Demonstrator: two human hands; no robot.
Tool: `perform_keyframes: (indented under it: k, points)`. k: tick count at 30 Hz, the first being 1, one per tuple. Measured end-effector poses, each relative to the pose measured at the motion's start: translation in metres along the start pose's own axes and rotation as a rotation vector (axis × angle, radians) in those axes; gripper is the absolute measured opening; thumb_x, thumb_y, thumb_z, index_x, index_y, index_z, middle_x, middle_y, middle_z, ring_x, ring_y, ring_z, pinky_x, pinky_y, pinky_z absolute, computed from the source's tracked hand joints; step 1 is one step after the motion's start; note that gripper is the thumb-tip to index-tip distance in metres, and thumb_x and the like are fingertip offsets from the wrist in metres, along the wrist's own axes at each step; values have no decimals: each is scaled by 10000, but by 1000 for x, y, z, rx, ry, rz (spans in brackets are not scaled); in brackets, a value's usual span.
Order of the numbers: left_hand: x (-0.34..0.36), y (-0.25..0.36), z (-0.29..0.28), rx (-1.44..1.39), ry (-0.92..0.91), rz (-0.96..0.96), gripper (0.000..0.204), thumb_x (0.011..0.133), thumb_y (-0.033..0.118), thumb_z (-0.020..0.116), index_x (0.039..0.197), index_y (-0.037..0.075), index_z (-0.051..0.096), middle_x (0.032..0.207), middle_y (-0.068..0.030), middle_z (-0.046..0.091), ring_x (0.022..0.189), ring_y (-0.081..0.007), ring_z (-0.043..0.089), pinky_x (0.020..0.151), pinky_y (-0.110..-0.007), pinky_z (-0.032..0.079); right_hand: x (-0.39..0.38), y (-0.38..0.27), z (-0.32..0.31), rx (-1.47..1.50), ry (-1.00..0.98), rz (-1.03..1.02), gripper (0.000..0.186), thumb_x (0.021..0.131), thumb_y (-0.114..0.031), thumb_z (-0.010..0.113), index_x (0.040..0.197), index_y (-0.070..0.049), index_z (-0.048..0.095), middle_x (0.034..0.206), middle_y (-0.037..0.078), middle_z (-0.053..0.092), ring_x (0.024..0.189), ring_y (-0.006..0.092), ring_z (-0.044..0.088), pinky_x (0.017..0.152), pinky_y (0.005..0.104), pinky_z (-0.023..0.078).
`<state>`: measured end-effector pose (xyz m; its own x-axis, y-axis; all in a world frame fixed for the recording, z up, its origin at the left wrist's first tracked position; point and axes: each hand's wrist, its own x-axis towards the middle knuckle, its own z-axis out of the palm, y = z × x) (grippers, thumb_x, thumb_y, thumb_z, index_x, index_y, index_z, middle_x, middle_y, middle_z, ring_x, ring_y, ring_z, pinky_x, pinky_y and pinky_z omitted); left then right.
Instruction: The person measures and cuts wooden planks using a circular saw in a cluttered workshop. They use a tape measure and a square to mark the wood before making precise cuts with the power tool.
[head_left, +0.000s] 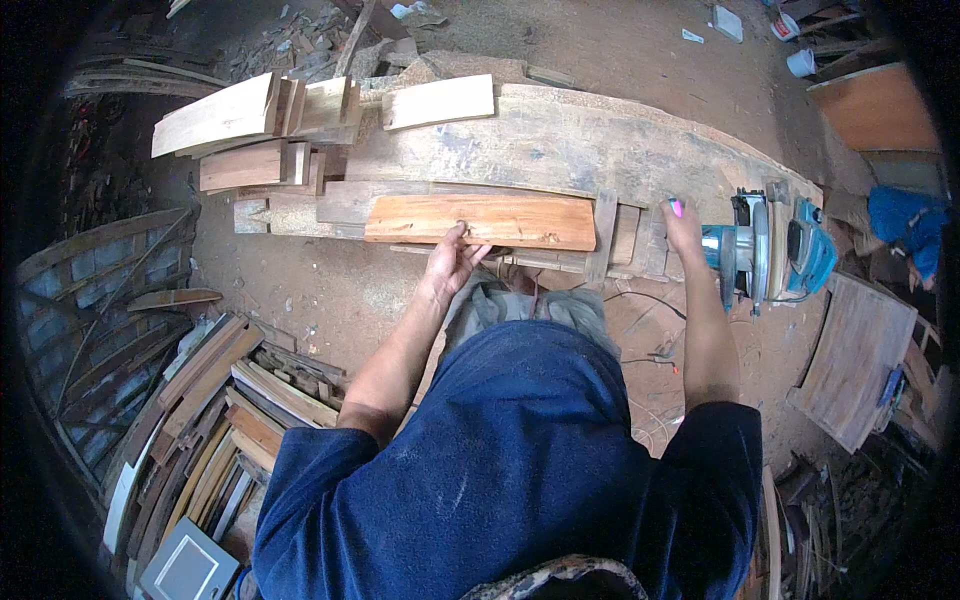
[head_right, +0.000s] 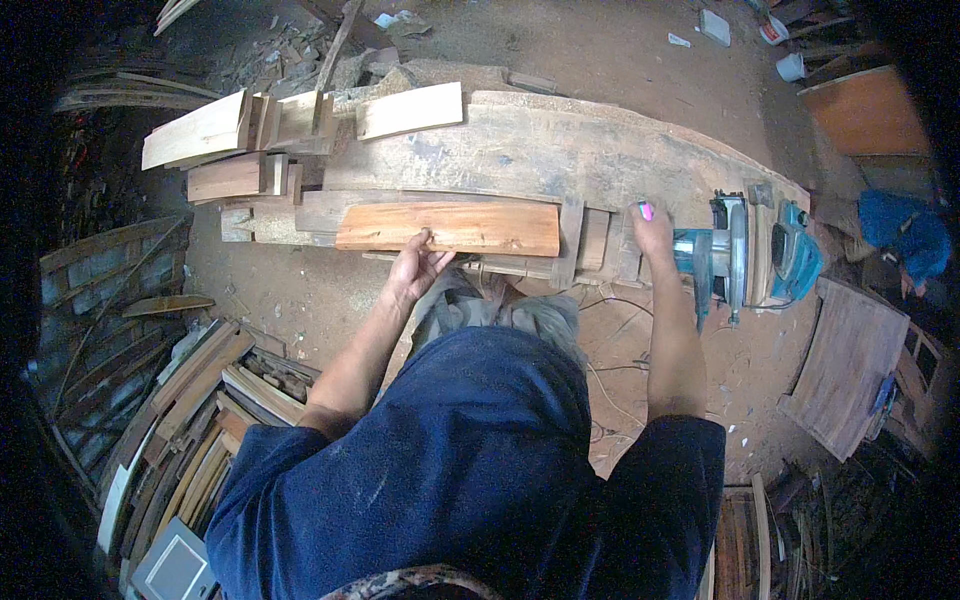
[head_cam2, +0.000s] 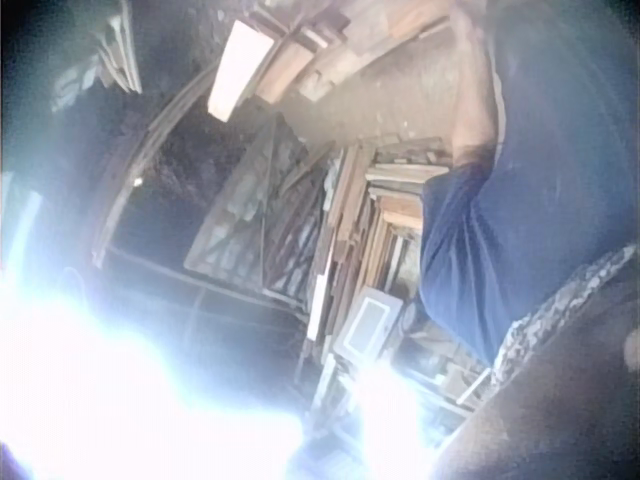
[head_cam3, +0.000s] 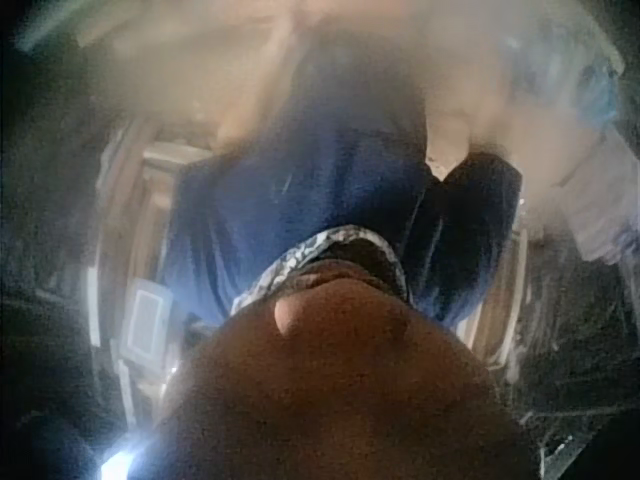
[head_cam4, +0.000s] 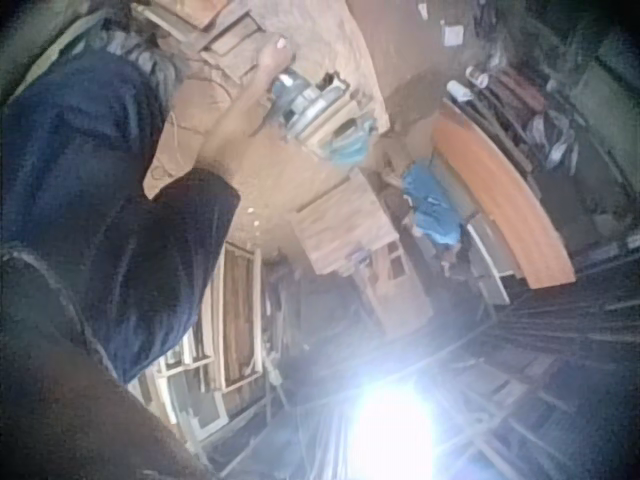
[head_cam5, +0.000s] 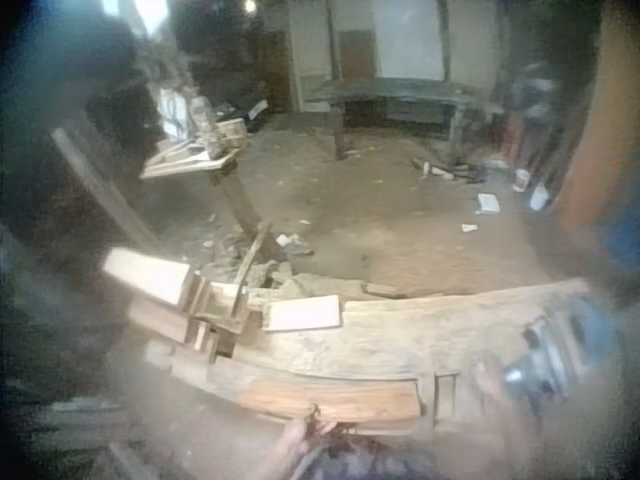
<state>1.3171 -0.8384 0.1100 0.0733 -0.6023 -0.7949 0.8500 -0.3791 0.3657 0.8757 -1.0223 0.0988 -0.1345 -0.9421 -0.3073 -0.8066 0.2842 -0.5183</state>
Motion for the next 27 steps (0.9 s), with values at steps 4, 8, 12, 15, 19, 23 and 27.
perform_keyframes:
  k: [4, 8, 12, 15, 19, 23, 27]
  points:
    - [-16, -4, -13, -130, -123, -18, 310, 1020, 198, 611, 1261, 9, 563, 1253, -171, 641, 1197, -313, 617, 1058, -505, 513, 44, 1, -4, -172, 50, 67, 701, 870, -438, 691, 1356, 33, 509, 1265, 312, 626, 1209, 451, 593, 1023, 476, 462]
    - [-39, 7, -17, -121, -177, -1, 358, 1013, 189, 620, 1310, 2, 550, 1305, -173, 615, 1238, -321, 591, 1075, -510, 501, 36, -34, 2, -311, 221, -47, 704, 871, -447, 717, 1359, 26, 531, 1262, 310, 614, 1252, 456, 553, 1046, 490, 445]
    - [-48, 14, -7, -67, -225, 9, 403, 996, 193, 639, 1339, 4, 541, 1323, -164, 612, 1259, -318, 579, 1088, -512, 489, 6, -71, 16, -87, 154, -365, 621, 893, -427, 738, 1329, -6, 603, 1255, 245, 639, 1254, 386, 570, 1067, 448, 443]
    - [-49, 19, -7, -43, -259, 17, 432, 1007, 198, 612, 1379, 11, 499, 1416, -186, 549, 1332, -347, 521, 1138, -540, 436, -61, -130, 14, 386, -271, -185, 634, 883, -430, 771, 1356, -41, 606, 1312, 262, 631, 1211, 322, 620, 1025, 410, 494]
    - [-41, 21, -2, -76, -318, 24, 435, 995, 225, 640, 1368, 31, 531, 1335, -157, 621, 1227, -309, 613, 1071, -501, 498, -103, -143, 10, 414, -584, -80, 685, 849, -388, 824, 1351, 15, 591, 1246, 209, 680, 1147, 258, 648, 988, 384, 516]
    - [-35, 23, -6, -50, -327, 15, 439, 1012, 251, 614, 1384, 42, 515, 1333, -157, 625, 1221, -298, 621, 1049, -478, 514, -107, -135, 10, 450, -653, -42, 662, 805, -307, 873, 1296, 57, 619, 1158, 167, 721, 1053, 214, 678, 943, 351, 530]
    - [-28, 22, -8, -55, -336, -27, 451, 1026, 275, 597, 1402, 47, 498, 1328, -157, 628, 1213, -290, 624, 1026, -455, 527, -107, -138, 4, 462, -688, -22, 584, 814, -257, 867, 1259, 52, 646, 1116, 137, 732, 1016, 192, 682, 926, 339, 534]
